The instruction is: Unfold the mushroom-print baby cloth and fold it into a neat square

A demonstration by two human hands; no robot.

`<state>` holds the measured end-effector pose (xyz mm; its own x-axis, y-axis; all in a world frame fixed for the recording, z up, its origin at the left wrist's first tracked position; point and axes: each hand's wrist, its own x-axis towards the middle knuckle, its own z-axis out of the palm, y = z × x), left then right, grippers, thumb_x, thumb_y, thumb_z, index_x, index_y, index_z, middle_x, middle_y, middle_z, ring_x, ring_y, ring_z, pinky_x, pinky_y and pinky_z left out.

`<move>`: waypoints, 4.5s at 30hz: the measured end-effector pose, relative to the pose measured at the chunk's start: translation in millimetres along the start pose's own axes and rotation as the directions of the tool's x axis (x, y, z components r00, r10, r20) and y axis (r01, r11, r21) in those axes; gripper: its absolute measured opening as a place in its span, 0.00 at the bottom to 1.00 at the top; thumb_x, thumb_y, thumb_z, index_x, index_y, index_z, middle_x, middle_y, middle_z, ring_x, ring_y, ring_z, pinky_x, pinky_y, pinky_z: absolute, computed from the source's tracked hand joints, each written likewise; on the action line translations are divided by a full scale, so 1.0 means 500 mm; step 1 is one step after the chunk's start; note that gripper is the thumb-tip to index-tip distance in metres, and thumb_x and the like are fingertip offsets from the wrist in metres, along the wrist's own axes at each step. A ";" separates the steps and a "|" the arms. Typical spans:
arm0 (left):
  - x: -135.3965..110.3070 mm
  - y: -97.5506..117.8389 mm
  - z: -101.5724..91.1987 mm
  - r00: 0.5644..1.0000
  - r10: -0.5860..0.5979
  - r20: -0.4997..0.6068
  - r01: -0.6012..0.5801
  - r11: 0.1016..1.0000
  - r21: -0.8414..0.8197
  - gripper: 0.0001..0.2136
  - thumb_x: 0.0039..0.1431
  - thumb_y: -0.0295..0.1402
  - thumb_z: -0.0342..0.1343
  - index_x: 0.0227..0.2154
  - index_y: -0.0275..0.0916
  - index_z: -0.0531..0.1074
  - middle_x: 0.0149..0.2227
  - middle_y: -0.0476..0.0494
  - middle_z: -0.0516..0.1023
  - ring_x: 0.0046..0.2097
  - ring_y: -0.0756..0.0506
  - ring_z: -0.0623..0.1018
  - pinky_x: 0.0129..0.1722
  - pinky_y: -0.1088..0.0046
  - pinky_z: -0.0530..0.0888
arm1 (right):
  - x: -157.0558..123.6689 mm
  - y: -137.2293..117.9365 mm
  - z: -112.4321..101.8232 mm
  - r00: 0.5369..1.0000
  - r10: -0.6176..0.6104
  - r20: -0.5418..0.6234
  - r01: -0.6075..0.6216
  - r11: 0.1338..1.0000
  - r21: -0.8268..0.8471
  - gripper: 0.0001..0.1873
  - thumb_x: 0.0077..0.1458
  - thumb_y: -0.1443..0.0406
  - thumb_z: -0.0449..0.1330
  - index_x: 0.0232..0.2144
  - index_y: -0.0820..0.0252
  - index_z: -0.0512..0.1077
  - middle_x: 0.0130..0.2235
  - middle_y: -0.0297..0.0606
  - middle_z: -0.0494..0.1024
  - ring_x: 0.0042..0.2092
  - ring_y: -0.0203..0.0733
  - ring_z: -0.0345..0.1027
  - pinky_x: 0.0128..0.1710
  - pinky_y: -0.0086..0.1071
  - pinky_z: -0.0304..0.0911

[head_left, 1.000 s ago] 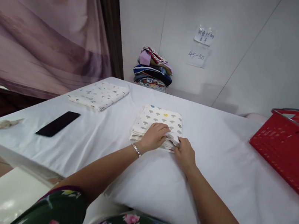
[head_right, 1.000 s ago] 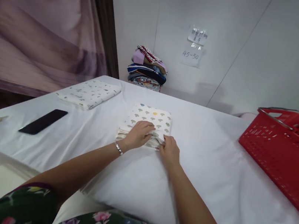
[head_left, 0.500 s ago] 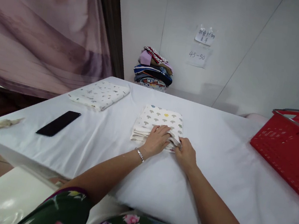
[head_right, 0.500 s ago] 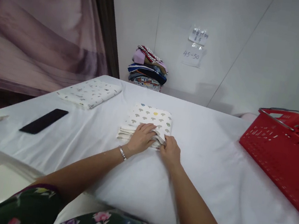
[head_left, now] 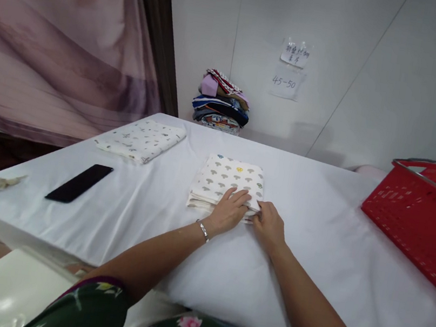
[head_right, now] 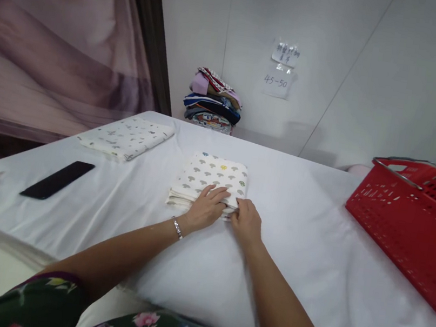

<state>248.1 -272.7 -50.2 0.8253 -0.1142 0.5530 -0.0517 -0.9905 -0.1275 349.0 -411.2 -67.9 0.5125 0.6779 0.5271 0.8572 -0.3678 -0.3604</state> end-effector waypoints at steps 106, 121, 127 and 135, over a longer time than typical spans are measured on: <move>-0.159 -0.125 -0.082 0.834 -0.551 0.021 0.550 0.834 0.042 0.15 0.48 0.23 0.53 0.42 0.39 0.66 0.47 0.42 0.70 0.51 0.42 0.66 0.52 0.61 0.60 | -0.015 0.025 0.020 0.975 -0.222 -0.024 0.219 0.972 -0.086 0.13 0.50 0.69 0.50 0.39 0.56 0.67 0.41 0.39 0.69 0.43 0.45 0.62 0.40 0.37 0.63; -0.160 -0.137 -0.073 0.344 -0.923 0.175 0.889 0.260 -0.376 0.11 0.50 0.36 0.56 0.37 0.41 0.67 0.34 0.50 0.73 0.35 0.48 0.73 0.35 0.74 0.68 | -0.013 0.020 0.018 0.966 -0.254 -0.042 0.248 0.962 -0.113 0.19 0.54 0.67 0.50 0.49 0.55 0.65 0.41 0.42 0.69 0.42 0.48 0.62 0.42 0.41 0.61; -0.163 -0.137 -0.075 0.633 -0.770 -0.074 0.746 0.633 -0.207 0.20 0.49 0.26 0.53 0.48 0.39 0.64 0.50 0.40 0.68 0.50 0.42 0.68 0.46 0.65 0.66 | -0.011 0.021 0.014 0.959 -0.280 -0.042 0.275 0.957 -0.098 0.17 0.55 0.67 0.50 0.47 0.57 0.67 0.43 0.42 0.69 0.44 0.47 0.61 0.43 0.40 0.59; -0.153 -0.157 -0.078 0.799 -0.599 -0.053 0.596 0.800 -0.066 0.12 0.54 0.24 0.50 0.37 0.44 0.73 0.45 0.46 0.72 0.50 0.44 0.67 0.47 0.64 0.64 | -0.007 0.020 0.010 0.992 -0.126 -0.027 0.127 0.991 0.052 0.16 0.55 0.68 0.48 0.45 0.56 0.68 0.43 0.40 0.70 0.44 0.45 0.62 0.44 0.38 0.60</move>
<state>167.1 -189.0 -50.4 0.6604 0.4980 0.5620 0.4129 -0.8660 0.2820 355.4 -414.0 -77.2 0.4015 0.7012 0.5891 0.9117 -0.2452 -0.3296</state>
